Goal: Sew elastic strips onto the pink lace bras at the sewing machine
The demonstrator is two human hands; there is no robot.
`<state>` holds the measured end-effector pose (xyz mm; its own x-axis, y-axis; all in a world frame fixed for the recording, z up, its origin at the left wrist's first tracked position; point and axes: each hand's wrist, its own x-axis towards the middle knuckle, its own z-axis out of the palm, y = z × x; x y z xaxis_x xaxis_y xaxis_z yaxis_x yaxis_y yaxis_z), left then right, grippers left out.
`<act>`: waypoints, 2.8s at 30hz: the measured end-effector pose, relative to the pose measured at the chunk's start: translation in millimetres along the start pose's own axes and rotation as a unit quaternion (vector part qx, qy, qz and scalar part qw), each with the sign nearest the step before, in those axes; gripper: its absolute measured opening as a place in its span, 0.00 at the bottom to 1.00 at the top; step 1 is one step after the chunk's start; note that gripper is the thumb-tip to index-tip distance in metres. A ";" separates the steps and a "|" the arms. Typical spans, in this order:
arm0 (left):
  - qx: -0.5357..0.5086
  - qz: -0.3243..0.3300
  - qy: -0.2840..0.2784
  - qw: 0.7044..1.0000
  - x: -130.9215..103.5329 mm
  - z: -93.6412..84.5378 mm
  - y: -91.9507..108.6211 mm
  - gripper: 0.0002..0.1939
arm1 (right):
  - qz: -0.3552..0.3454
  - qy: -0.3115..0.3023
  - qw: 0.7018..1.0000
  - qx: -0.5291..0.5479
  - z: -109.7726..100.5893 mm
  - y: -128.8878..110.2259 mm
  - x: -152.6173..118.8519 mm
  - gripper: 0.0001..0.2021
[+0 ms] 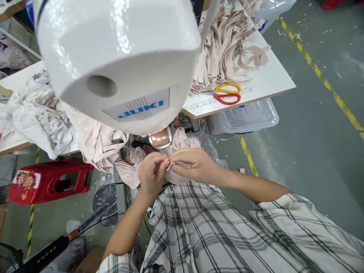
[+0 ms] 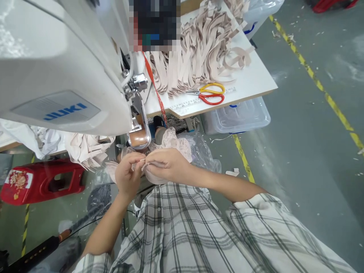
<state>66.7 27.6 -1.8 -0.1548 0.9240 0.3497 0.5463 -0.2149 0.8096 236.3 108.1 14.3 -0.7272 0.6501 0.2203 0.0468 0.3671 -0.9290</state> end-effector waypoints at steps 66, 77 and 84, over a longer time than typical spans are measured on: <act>0.415 0.260 -0.112 0.865 46.4 -47.3 -30.0 0.21 | 0.021 -0.061 0.957 -0.284 -33.0 -0.7 69.9 0.11; 0.368 0.211 -0.277 0.862 71.5 -68.9 -36.4 0.27 | -0.094 0.172 0.919 -0.342 0.4 26.5 29.7 0.10; 0.428 0.266 -0.247 0.828 79.4 -62.5 -29.8 0.20 | 0.022 0.194 0.974 -0.114 19.2 44.9 16.6 0.22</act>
<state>-13.3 87.6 31.3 0.5359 0.8322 0.1423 0.8442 -0.5264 -0.1010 213.2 122.6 -29.5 -0.4103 0.8545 0.3187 0.2542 0.4427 -0.8599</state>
